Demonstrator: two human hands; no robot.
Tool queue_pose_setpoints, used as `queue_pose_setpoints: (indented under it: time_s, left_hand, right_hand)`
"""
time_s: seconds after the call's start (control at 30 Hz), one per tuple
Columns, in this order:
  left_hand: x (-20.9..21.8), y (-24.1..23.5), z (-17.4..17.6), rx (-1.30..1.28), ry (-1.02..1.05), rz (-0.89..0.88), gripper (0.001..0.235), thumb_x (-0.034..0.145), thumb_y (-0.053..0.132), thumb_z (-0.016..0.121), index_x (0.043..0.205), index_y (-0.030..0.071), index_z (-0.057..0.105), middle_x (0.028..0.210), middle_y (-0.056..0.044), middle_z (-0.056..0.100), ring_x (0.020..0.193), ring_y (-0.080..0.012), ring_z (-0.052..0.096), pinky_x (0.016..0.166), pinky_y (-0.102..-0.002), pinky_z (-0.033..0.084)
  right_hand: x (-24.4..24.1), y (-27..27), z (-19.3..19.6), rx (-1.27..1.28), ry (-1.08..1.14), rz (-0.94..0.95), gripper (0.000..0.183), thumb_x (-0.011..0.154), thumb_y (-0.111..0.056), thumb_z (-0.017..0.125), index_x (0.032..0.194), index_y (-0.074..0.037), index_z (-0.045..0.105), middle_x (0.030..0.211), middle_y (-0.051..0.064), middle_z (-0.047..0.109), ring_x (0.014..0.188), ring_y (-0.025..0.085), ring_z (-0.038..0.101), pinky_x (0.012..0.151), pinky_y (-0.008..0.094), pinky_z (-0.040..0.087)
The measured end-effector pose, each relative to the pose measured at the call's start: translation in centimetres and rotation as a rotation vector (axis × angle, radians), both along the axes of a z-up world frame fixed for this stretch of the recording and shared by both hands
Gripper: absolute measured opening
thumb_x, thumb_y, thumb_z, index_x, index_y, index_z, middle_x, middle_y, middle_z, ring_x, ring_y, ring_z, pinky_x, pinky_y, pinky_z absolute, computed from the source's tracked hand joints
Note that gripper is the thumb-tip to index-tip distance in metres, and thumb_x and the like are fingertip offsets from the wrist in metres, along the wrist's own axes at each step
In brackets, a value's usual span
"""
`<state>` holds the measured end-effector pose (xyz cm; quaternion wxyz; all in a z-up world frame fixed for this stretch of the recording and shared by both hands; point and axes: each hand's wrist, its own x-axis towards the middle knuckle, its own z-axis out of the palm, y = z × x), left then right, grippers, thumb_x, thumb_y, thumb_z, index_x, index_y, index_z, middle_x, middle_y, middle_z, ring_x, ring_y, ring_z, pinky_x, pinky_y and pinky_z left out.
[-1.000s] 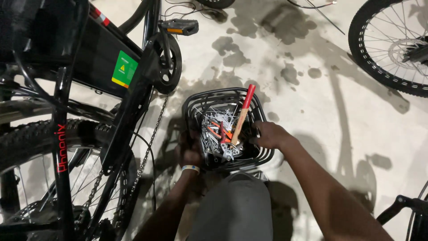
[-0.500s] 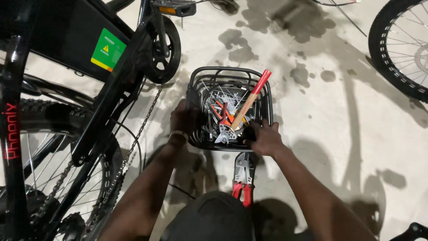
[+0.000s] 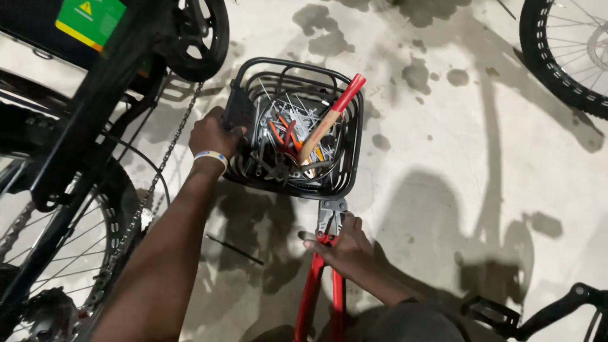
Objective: The person uses a wrench to tighten a bolt on the rear derailleur of a bicycle. They then retrieve zip ties from a basket and use pliers to secure the bicycle chain to the frame.
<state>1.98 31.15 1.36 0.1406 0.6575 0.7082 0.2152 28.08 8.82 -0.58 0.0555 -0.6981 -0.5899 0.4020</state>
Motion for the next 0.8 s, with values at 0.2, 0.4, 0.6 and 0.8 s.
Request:
queue_pose_setpoints:
  time_s: [0.2, 0.4, 0.6, 0.8]
  left_hand:
    - [0.0, 0.5, 0.5, 0.069, 0.002, -0.105, 0.052, 0.057, 0.018, 0.087, 0.098, 0.006, 0.058, 0.084, -0.014, 0.071, 0.075, -0.0389, 0.066, 0.066, -0.046, 0.051]
    - [-1.5, 2.4, -0.3, -0.121, -0.023, -0.123, 0.054, 0.067, 0.035, 0.086, 0.111, 0.017, 0.059, 0.099, -0.017, 0.069, 0.104, -0.0429, 0.063, 0.091, -0.052, 0.051]
    - [-2.9, 4.4, 1.8, -0.089, -0.012, -0.289, 0.051, 0.069, 0.023, 0.082, 0.114, 0.011, 0.060, 0.101, -0.023, 0.068, 0.105, -0.0470, 0.061, 0.093, -0.057, 0.049]
    - [-2.2, 2.3, 3.5, -0.226, 0.054, -0.284, 0.035, 0.091, 0.006, 0.048, 0.125, 0.014, 0.054, 0.099, -0.027, 0.069, 0.104, -0.0467, 0.063, 0.095, -0.055, 0.049]
  right_hand:
    - [-4.0, -0.5, -3.1, 0.212, -0.144, -0.176, 0.122, 0.061, -0.040, 0.085, 0.141, 0.015, 0.012, 0.116, 0.023, 0.039, 0.100, 0.034, 0.047, 0.079, 0.041, 0.051]
    - [0.1, -1.3, -4.2, 0.090, 0.007, -0.543, 0.101, 0.056, -0.022, 0.077, 0.142, 0.000, 0.030, 0.128, 0.025, 0.038, 0.113, 0.050, 0.052, 0.096, 0.054, 0.049]
    - [6.8, 1.0, 2.0, 0.788, -0.058, -0.736, 0.047, 0.052, -0.007, 0.083, 0.096, 0.003, 0.067, 0.080, 0.027, 0.064, 0.076, 0.047, 0.066, 0.059, 0.049, 0.053]
    - [7.5, 9.8, 10.7, 0.845, 0.096, -0.482, 0.078, 0.062, -0.005, 0.069, 0.137, 0.003, 0.052, 0.120, 0.020, 0.049, 0.095, 0.031, 0.059, 0.073, 0.032, 0.055]
